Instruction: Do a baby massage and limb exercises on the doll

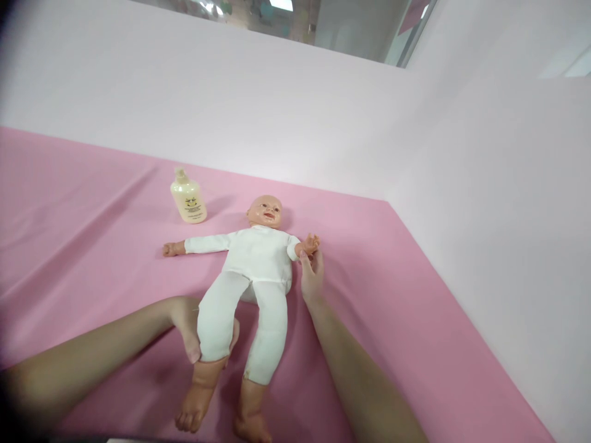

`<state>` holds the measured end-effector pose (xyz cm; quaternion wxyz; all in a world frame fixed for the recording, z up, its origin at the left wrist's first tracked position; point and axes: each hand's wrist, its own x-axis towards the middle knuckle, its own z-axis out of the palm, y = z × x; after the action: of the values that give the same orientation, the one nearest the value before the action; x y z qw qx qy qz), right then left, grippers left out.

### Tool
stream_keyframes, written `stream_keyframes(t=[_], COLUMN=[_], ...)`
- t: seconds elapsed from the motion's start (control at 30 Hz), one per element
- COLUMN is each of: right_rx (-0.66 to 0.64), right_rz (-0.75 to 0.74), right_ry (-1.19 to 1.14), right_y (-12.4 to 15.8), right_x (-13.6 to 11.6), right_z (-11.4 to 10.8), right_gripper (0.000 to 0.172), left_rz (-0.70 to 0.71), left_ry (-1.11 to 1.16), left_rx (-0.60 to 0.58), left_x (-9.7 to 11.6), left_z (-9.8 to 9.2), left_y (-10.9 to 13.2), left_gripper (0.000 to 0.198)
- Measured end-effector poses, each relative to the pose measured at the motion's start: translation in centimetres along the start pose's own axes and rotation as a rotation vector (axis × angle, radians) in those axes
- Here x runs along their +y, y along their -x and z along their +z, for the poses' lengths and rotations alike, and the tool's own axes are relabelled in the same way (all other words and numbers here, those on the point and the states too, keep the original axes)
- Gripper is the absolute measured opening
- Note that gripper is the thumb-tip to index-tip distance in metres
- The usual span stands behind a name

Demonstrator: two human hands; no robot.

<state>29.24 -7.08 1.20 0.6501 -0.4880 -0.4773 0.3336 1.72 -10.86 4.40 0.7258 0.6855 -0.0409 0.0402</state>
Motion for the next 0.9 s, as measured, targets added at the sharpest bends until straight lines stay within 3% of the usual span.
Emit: stream_keyframes(t=[0.1, 0.43, 0.9], right_rx=[0.017, 0.041, 0.142], right_rz=[0.038, 0.085, 0.202], right_ry=[-0.003, -0.03, -0.12], right_y=[0.0, -0.1, -1.2], right_x=[-0.1, -0.1, 2.2], right_z=[-0.2, -0.2, -0.6], right_gripper=[0.065, 0.072, 0.064], left_rz=[-0.068, -0.106, -0.082], left_ry=[0.019, 0.029, 0.023], left_rx=[-0.038, -0.046, -0.032], left_x=[-0.3, -1.2, -0.8], left_z=[-0.2, -0.5, -0.4], left_y=[0.1, 0.5, 0.3], left_gripper=[0.05, 0.055, 0.052])
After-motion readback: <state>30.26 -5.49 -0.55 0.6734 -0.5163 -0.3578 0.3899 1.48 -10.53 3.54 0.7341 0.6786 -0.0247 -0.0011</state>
